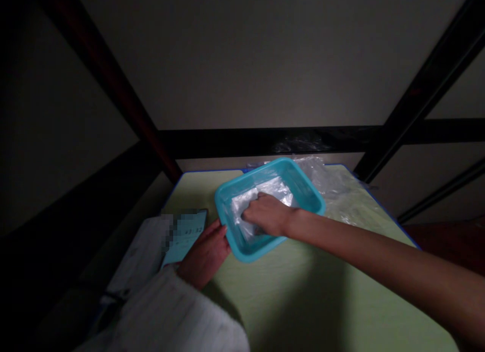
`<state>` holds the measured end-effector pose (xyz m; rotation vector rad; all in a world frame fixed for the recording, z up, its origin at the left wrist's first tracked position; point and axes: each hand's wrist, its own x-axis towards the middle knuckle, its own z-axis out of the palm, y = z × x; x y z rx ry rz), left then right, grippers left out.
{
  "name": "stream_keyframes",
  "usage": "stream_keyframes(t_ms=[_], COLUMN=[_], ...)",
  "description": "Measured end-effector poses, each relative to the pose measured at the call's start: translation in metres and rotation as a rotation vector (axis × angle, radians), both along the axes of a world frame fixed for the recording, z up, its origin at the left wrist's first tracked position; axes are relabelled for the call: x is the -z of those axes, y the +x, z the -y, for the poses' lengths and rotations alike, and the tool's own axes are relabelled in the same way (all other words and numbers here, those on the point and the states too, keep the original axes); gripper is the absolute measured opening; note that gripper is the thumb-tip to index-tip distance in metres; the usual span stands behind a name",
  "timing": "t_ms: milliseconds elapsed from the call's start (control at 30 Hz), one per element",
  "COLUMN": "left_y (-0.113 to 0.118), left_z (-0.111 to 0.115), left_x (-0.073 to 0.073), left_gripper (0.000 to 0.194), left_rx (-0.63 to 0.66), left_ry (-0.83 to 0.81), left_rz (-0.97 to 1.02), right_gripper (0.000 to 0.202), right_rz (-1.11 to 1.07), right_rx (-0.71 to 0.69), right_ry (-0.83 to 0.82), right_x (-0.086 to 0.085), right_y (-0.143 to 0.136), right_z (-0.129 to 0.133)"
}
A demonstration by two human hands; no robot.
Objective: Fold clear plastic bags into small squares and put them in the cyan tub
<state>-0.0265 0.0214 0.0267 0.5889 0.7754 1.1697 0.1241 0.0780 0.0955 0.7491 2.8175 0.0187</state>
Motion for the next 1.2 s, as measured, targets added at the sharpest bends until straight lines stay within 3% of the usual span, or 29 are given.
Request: stream_keyframes(t_ms=[367, 567, 900, 1200], left_y=[-0.007, -0.010, -0.011, -0.009], left_z=[0.009, 0.010, 0.004, 0.011], left_x=[0.002, 0.001, 0.012, -0.002], left_gripper=[0.026, 0.025, 0.019, 0.012], left_rx=[-0.016, -0.022, 0.034, 0.017], left_ry=[-0.049, -0.050, -0.009, 0.032], left_rz=[0.069, 0.051, 0.081, 0.062], right_gripper=[0.013, 0.011, 0.012, 0.019], right_rz=[0.019, 0.001, -0.056, -0.155], right_rx=[0.020, 0.011, 0.011, -0.029], right_ry=[-0.305, -0.367, -0.481, -0.661], right_x=[0.002, 0.008, 0.020, 0.007], right_y=[-0.008, -0.012, -0.011, 0.001], right_z=[-0.010, -0.014, -0.022, -0.033])
